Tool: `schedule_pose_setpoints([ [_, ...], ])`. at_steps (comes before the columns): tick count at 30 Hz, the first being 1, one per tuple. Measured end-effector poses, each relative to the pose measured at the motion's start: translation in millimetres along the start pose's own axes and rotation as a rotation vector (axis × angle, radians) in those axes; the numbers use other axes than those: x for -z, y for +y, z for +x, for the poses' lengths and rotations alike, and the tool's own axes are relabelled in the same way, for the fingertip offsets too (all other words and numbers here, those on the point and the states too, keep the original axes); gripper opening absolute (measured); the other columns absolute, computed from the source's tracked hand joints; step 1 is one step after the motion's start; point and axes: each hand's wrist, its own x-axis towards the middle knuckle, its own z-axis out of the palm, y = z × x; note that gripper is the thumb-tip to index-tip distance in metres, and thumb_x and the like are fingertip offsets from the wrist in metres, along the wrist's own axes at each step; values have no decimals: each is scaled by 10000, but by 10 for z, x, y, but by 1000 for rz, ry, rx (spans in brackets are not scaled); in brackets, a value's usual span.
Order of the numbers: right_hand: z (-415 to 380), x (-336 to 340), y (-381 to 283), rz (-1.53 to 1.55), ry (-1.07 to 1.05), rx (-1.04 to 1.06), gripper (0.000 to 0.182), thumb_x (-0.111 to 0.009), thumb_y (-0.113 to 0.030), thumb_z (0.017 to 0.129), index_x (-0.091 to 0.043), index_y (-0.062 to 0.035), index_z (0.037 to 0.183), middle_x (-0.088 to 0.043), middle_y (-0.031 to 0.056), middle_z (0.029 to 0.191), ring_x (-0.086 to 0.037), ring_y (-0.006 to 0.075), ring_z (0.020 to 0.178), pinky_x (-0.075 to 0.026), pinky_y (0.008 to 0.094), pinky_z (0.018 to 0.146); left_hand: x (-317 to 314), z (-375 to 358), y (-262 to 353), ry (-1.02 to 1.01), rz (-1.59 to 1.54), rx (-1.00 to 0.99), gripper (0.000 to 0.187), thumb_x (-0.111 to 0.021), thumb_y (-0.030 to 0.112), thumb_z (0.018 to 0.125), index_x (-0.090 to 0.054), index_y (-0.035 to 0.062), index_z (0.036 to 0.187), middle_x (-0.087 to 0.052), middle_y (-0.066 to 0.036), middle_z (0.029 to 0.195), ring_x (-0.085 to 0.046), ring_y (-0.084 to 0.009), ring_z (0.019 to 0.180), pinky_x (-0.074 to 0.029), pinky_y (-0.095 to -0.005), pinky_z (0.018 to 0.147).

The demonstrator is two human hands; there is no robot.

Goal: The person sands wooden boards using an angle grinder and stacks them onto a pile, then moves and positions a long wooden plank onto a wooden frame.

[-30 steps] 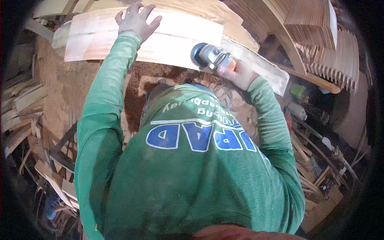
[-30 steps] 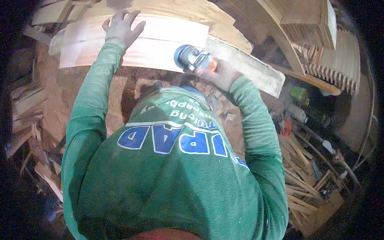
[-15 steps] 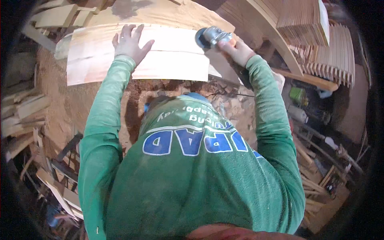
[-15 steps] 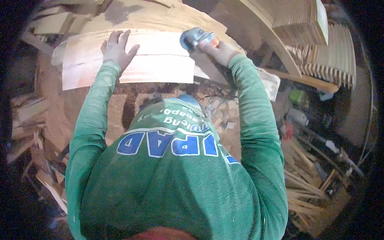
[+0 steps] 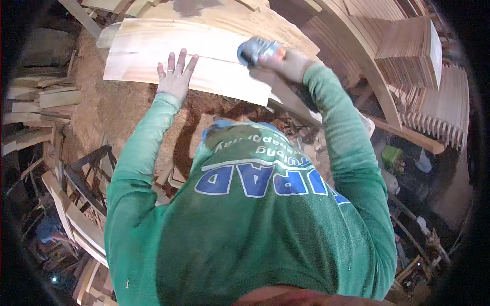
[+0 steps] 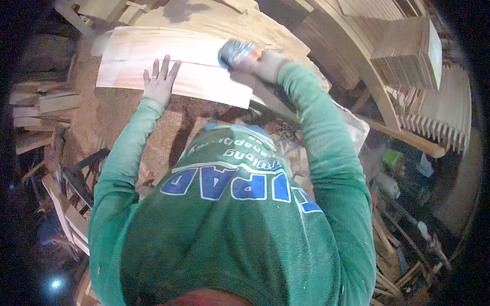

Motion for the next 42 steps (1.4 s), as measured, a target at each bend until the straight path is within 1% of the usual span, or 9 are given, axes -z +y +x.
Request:
schedule_pose_setpoints([
  [5, -358, -343, 188, -165, -66, 385, 704, -679, -569, 869, -595, -15, 1295, -663, 198, 1205, -609, 289, 1178, -448, 397, 1033, -83, 19, 67, 5, 28, 61, 872, -423, 0, 927, -40, 395, 1602, -25, -44, 1694, -114, -385, 1537, -160, -716, 1146],
  [7, -403, -240, 247, -3, -54, 300, 744, -708, -615, 805, -634, -39, 1270, -674, 221, 1182, -641, 344, 1124, -489, 418, 969, -72, 12, 82, 14, 41, 76, 859, -432, 6, 928, -65, 394, 1600, -40, -32, 1694, -123, -374, 1537, -182, -720, 1135],
  [13, -326, 283, 873, 233, 338, -110, 725, -577, -663, 900, -711, 17, 1113, -706, 110, 987, -663, 203, 879, -518, 329, 805, 64, -33, 9, -24, 16, -8, 859, -488, 49, 924, -76, 378, 1603, -83, -41, 1690, -174, -416, 1517, -201, -736, 1120],
  [19, -1006, -88, 1824, 533, 626, -103, 546, -678, -495, 890, -685, -26, 1169, -693, 62, 1024, -631, 150, 908, -493, 312, 822, 1102, 70, -652, 26, -261, -425, 554, -666, 185, 879, -543, 261, 1413, -591, -100, 1395, -585, -302, 1252, -418, -468, 1100],
  [21, -1284, -286, 1845, 677, 685, -45, 472, -707, -409, 896, -680, -32, 1179, -686, 36, 1029, -625, 138, 897, -495, 311, 810, 1786, 192, -649, -180, -409, -175, 360, -698, 316, 889, -671, 200, 1229, -718, -83, 1118, -671, -257, 1069, -487, -378, 1002],
  [24, -1558, -512, 1658, 648, 820, -63, 399, -737, -293, 893, -672, -26, 1182, -679, 17, 1028, -620, 124, 892, -495, 294, 803, 1800, 601, -615, 246, -251, -335, 462, -665, 537, 885, -690, 167, 1159, -723, -84, 994, -678, -279, 1014, -509, -432, 941],
  [28, -1709, -830, 1451, 925, 850, -89, 361, -744, -238, 892, -658, -10, 1160, -684, 31, 1024, -628, 122, 910, -498, 279, 829, 1855, 1377, -256, 87, -142, -230, 646, -513, 663, 915, -661, 127, 1243, -721, -149, 1069, -669, -327, 1053, -501, -446, 969],
  [35, -1657, -1111, 869, 797, 626, 151, 496, -712, -320, 932, -573, -1, 1285, -659, 46, 1152, -593, 112, 1035, -479, 293, 924, 1050, 2019, -57, 36, -267, -202, 756, -395, 761, 907, -657, 169, 1296, -695, -148, 1202, -599, -334, 1202, -382, -463, 1100],
  [42, -1159, -945, 250, 630, 264, -30, 557, -716, -396, 913, -597, 5, 1280, -691, 111, 1152, -631, 183, 1065, -477, 330, 974, 656, 1798, 93, 103, -304, -202, 711, -402, 708, 939, -694, 100, 1163, -703, -163, 1101, -609, -313, 1165, -304, -514, 1125],
])
